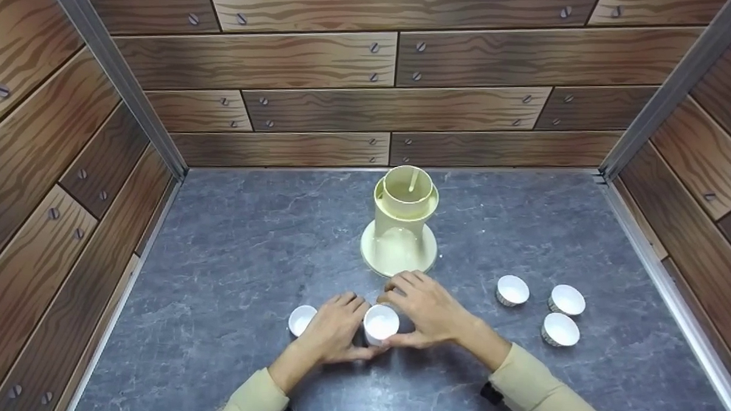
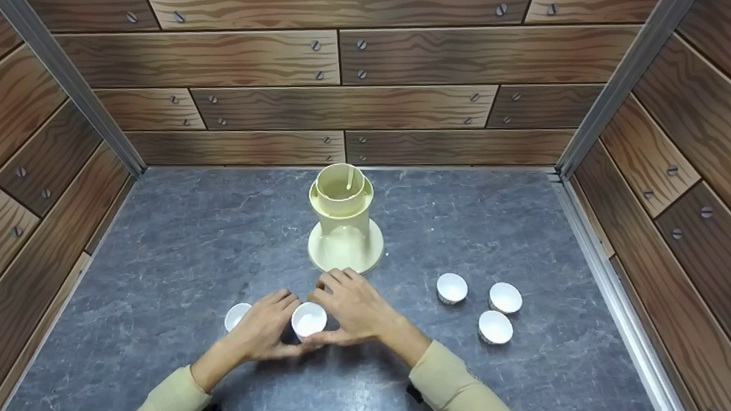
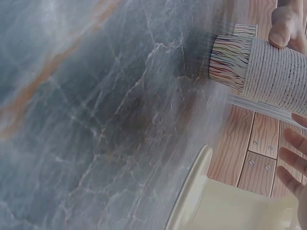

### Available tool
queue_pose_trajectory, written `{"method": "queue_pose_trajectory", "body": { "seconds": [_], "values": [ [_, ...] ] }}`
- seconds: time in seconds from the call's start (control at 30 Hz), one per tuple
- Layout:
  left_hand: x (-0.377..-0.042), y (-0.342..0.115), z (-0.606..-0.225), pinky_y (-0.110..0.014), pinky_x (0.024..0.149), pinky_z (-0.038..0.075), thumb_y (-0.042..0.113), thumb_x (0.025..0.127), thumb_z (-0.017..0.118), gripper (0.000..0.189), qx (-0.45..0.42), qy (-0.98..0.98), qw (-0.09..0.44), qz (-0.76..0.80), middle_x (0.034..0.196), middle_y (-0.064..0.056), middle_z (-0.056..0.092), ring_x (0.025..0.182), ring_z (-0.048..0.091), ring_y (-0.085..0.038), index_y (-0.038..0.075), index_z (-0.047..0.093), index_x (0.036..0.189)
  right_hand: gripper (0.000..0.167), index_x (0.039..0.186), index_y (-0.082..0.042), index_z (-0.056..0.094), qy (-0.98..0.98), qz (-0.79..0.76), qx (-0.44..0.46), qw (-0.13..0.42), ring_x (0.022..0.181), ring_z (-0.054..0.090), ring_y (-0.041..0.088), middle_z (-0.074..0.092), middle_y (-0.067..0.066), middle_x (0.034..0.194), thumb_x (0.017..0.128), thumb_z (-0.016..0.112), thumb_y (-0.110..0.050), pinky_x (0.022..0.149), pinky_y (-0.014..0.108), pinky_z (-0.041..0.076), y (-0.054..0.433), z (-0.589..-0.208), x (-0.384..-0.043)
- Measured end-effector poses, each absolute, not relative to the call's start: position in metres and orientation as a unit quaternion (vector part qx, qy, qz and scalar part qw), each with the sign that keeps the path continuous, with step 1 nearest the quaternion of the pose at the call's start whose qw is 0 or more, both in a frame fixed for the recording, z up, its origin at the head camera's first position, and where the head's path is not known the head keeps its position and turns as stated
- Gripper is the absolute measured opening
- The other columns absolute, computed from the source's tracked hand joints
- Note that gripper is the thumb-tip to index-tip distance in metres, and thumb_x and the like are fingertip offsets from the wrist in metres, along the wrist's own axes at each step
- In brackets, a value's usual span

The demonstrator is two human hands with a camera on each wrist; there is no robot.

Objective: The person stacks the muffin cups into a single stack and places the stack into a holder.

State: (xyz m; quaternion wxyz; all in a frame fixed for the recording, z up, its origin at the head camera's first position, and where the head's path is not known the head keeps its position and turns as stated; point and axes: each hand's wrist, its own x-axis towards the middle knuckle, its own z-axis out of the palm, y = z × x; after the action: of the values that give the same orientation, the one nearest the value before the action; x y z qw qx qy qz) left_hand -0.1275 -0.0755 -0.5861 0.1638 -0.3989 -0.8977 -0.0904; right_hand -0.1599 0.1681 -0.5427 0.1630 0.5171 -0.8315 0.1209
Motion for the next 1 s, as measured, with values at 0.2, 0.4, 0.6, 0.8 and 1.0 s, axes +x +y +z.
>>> {"method": "queue_pose_trajectory", "body": {
  "seconds": [0.2, 0.4, 0.6, 0.8, 1.0],
  "values": [
    [-0.128, -0.075, -0.586, -0.037, 0.084, 0.051, 0.074, 0.078, 0.067, 0.069, -0.402, -0.896, 0.163, -0.090, 0.100, -0.002, 0.063, 0.095, 0.058, -0.021, 0.013, 0.062, 0.109, 0.070, 0.118, -0.014, 0.067, -0.833, 0.137, 0.511, 0.164, 0.108, 0.056, 0.023, 0.060, 0.005, 0.117, 0.084, 0.061, -0.074, 0.094, 0.042, 0.046, 0.176, -0.538, -0.160],
    [-0.128, -0.076, -0.586, -0.038, 0.083, 0.051, 0.073, 0.075, 0.071, 0.071, -0.404, -0.897, 0.157, -0.087, 0.101, -0.003, 0.063, 0.096, 0.058, -0.021, 0.012, 0.061, 0.110, 0.070, 0.118, -0.013, 0.067, -0.830, 0.147, 0.510, 0.173, 0.107, 0.056, 0.023, 0.060, 0.005, 0.115, 0.082, 0.066, -0.073, 0.094, 0.042, 0.046, 0.187, -0.535, -0.160],
    [-0.129, -0.075, -0.584, -0.039, 0.086, 0.051, 0.074, 0.076, 0.069, 0.073, -0.404, -0.900, 0.142, -0.083, 0.104, -0.004, 0.063, 0.099, 0.058, -0.022, 0.011, 0.061, 0.112, 0.070, 0.121, -0.012, 0.067, -0.836, 0.149, 0.500, 0.170, 0.107, 0.057, 0.023, 0.060, 0.006, 0.116, 0.080, 0.071, -0.069, 0.092, 0.043, 0.047, 0.202, -0.532, -0.162],
    [-0.128, -0.075, -0.584, -0.040, 0.089, 0.051, 0.073, 0.077, 0.068, 0.072, -0.398, -0.903, 0.131, -0.090, 0.105, -0.004, 0.064, 0.100, 0.058, -0.023, 0.011, 0.061, 0.113, 0.073, 0.122, -0.012, 0.068, -0.850, 0.142, 0.481, 0.163, 0.108, 0.057, 0.023, 0.060, 0.004, 0.116, 0.083, 0.065, -0.073, 0.093, 0.044, 0.047, 0.219, -0.531, -0.163],
    [-0.126, -0.075, -0.584, -0.040, 0.089, 0.051, 0.073, 0.077, 0.068, 0.072, -0.395, -0.905, 0.128, -0.095, 0.104, -0.003, 0.064, 0.099, 0.058, -0.022, 0.012, 0.061, 0.113, 0.071, 0.125, -0.013, 0.067, -0.859, 0.150, 0.463, 0.157, 0.107, 0.056, 0.022, 0.060, 0.004, 0.116, 0.083, 0.067, -0.071, 0.091, 0.044, 0.047, 0.235, -0.531, -0.162]
  ]
}}
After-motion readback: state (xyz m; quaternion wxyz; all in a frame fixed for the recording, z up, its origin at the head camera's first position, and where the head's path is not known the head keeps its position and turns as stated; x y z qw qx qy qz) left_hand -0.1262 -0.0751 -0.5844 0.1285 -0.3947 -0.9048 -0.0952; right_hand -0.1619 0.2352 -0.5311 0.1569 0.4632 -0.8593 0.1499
